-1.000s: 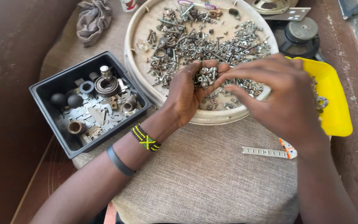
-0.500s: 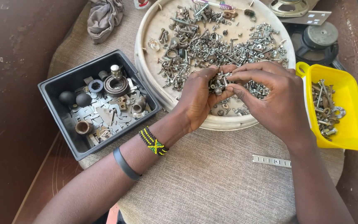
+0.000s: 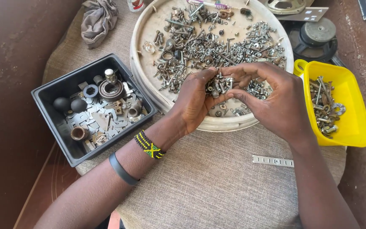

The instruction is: Sorting through a large tray of mixed metal screws and small hardware to pick out specific items and place them into a yellow container.

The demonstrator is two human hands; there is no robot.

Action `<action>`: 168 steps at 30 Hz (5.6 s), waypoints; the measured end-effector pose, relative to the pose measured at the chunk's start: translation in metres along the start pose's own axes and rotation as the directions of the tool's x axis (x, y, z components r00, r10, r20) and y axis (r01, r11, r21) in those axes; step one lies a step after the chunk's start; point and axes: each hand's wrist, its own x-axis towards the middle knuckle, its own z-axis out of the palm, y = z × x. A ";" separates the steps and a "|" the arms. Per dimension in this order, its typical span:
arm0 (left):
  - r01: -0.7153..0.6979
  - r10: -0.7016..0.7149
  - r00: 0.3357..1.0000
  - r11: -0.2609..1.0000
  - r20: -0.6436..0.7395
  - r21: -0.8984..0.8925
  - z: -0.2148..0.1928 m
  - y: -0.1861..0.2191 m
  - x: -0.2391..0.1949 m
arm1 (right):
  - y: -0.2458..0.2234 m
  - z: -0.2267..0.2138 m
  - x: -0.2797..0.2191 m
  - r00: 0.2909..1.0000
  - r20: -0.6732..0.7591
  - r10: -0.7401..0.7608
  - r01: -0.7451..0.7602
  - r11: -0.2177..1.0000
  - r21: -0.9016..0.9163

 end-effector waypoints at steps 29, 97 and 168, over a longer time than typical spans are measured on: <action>0.043 -0.043 0.999 0.997 0.003 0.066 0.029 0.023 -0.031 | 0.039 -0.085 -0.096 0.929 -0.322 0.185 -0.254 0.949 -0.188; 0.012 -0.015 0.999 0.997 0.039 0.074 0.026 0.017 -0.028 | 0.022 -0.070 -0.099 0.873 -0.448 0.191 -0.269 0.956 -0.115; 0.027 -0.027 1.000 0.989 -0.003 0.143 0.031 0.020 -0.032 | 0.051 -0.091 -0.127 0.874 -0.419 0.247 -0.383 0.880 -0.281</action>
